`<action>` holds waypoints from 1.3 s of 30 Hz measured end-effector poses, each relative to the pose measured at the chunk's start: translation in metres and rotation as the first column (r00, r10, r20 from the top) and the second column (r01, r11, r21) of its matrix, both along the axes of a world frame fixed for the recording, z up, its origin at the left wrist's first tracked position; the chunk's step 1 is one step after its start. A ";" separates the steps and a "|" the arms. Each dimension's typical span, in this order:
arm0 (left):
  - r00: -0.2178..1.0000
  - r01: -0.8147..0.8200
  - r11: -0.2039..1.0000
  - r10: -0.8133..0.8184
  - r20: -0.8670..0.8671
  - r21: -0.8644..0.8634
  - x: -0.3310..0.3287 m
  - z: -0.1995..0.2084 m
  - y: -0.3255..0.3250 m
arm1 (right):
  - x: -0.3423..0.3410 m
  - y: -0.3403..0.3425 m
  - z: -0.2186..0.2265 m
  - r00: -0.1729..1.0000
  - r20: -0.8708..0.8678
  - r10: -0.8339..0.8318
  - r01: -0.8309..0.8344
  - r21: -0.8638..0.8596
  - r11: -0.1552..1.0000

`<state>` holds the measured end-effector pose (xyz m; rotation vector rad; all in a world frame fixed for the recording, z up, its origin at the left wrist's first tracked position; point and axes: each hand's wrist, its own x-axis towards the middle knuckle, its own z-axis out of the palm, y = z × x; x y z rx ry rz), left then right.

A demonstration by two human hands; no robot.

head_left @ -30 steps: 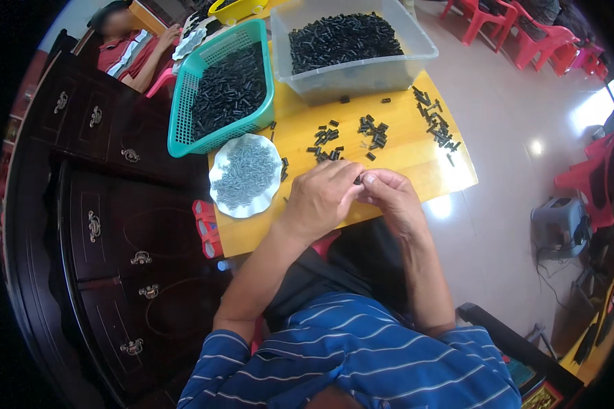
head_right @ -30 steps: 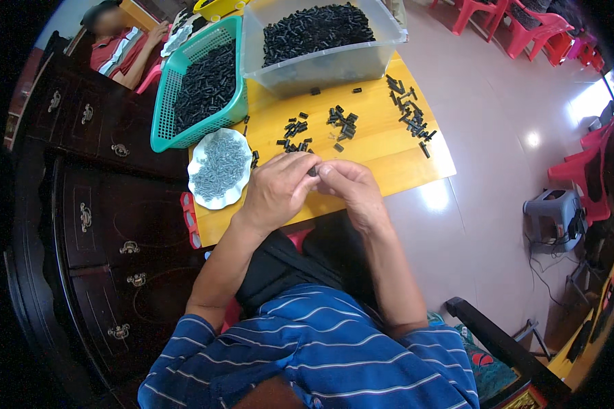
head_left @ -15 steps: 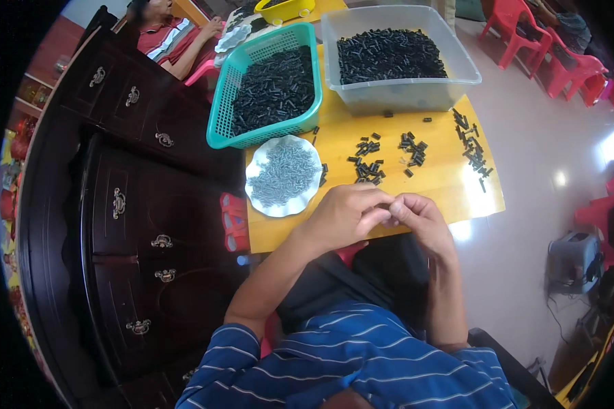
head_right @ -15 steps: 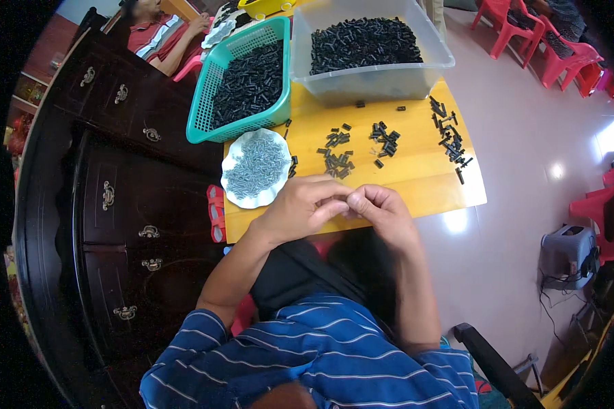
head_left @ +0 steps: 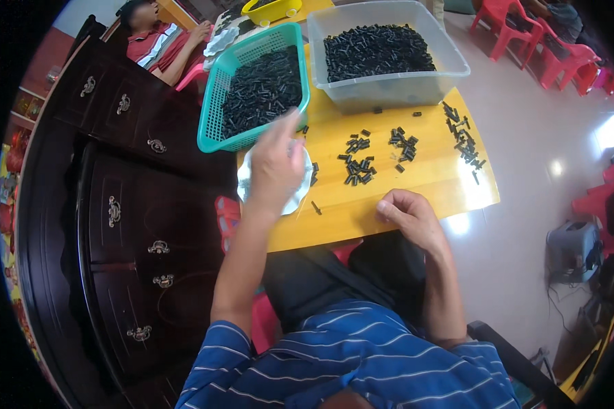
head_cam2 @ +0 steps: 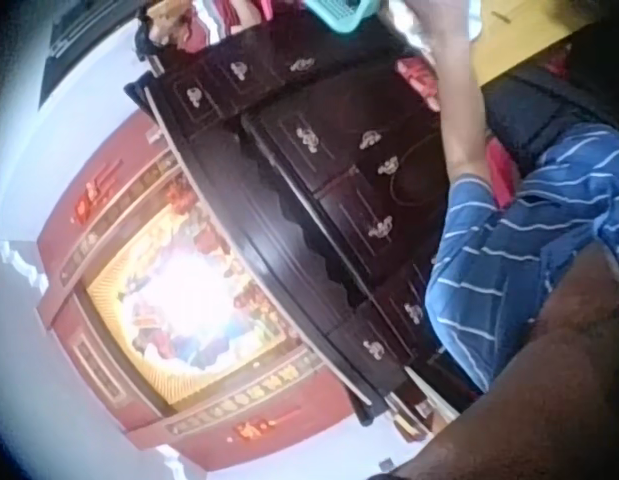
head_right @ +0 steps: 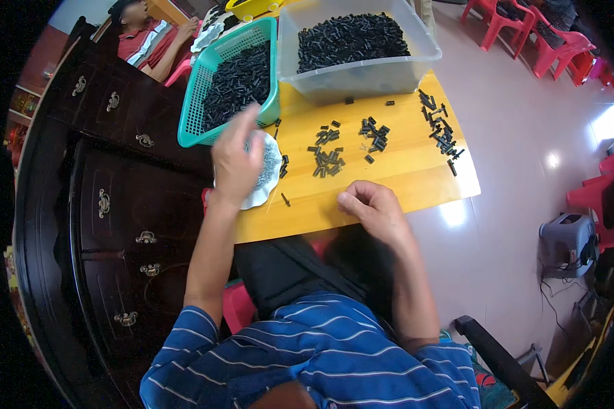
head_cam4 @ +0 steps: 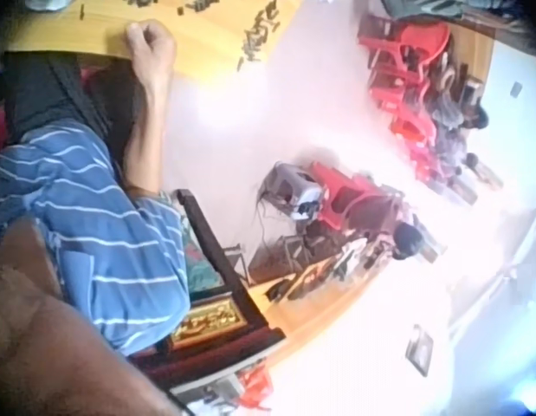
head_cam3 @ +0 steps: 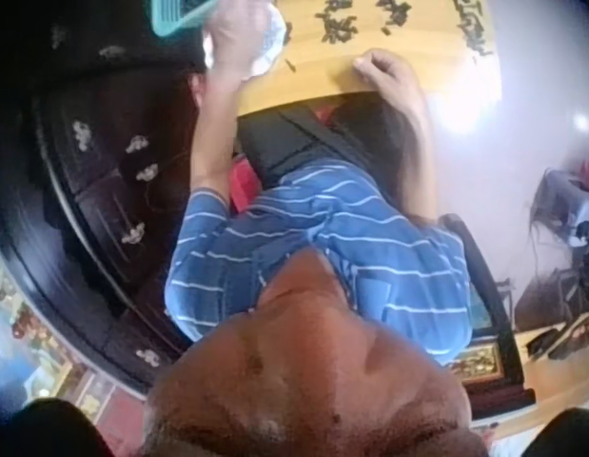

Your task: The person assembles small components by picking up plastic parts and metal pins from the table and inserting the pins into the plastic parts by hand.

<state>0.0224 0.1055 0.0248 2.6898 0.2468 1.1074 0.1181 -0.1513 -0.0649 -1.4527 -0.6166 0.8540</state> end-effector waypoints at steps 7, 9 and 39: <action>0.944 0.067 0.968 -0.140 -0.299 -0.241 -0.007 -0.064 -0.058 | 0.000 -0.001 0.013 0.996 0.091 -0.017 0.024 -0.078 0.997; 0.928 0.035 0.972 -0.118 -0.353 -0.232 -0.005 -0.070 -0.065 | 0.000 -0.001 0.011 0.992 0.119 -0.052 0.057 -0.044 0.997; 0.935 0.061 0.987 -0.109 -0.336 -0.149 0.009 -0.085 -0.084 | 0.005 -0.004 0.003 0.975 0.197 -0.101 0.117 -0.071 0.991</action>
